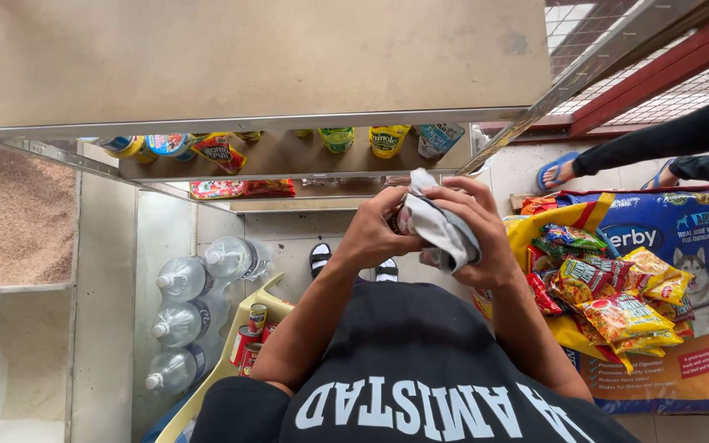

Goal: The recorder is cleaning canned goods with a cloth and organizing them onto a metal shelf.

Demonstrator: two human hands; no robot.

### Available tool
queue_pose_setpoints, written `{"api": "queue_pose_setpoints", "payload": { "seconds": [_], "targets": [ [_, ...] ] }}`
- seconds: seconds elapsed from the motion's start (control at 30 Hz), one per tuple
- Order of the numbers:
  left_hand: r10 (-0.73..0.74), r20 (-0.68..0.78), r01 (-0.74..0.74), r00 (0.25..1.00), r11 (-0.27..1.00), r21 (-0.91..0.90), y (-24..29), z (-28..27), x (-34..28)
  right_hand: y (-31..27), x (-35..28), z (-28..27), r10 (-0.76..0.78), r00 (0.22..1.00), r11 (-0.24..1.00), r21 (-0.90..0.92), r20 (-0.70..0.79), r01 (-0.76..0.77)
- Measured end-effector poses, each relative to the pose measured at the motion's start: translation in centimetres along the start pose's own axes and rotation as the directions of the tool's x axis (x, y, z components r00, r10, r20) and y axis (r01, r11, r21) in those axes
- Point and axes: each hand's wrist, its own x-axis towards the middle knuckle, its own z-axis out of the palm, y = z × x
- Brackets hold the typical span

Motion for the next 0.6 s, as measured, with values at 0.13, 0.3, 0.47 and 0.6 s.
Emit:
{"api": "queue_pose_setpoints", "payload": {
  "seconds": [0.13, 0.3, 0.47, 0.6],
  "targets": [
    [0.119, -0.039, -0.120, 0.992, 0.992, -0.026, -0.4, 0.2, -0.2, -0.8, 0.1, -0.6, -0.001, 0.999, 0.999, 0.054, 0.041, -0.001],
    [0.289, -0.100, -0.286, 0.952, 0.957, 0.041, 0.3, -0.1, 0.2, 0.3, -0.3, -1.9, -0.028, 1.000, 1.000, 0.007, 0.009, 0.028],
    [0.369, -0.045, -0.362, 0.928, 0.925, 0.121, -0.5, 0.0, 1.0, -0.1, -0.1, -0.6, -0.050, 0.999, 0.999, -0.007, -0.015, 0.050],
    [0.377, -0.031, -0.370, 0.926, 0.920, 0.132, -1.0, -0.3, 1.3, -1.6, 0.0, -1.4, -0.034, 0.999, 0.999, -0.016, -0.011, 0.034]
  ]
}}
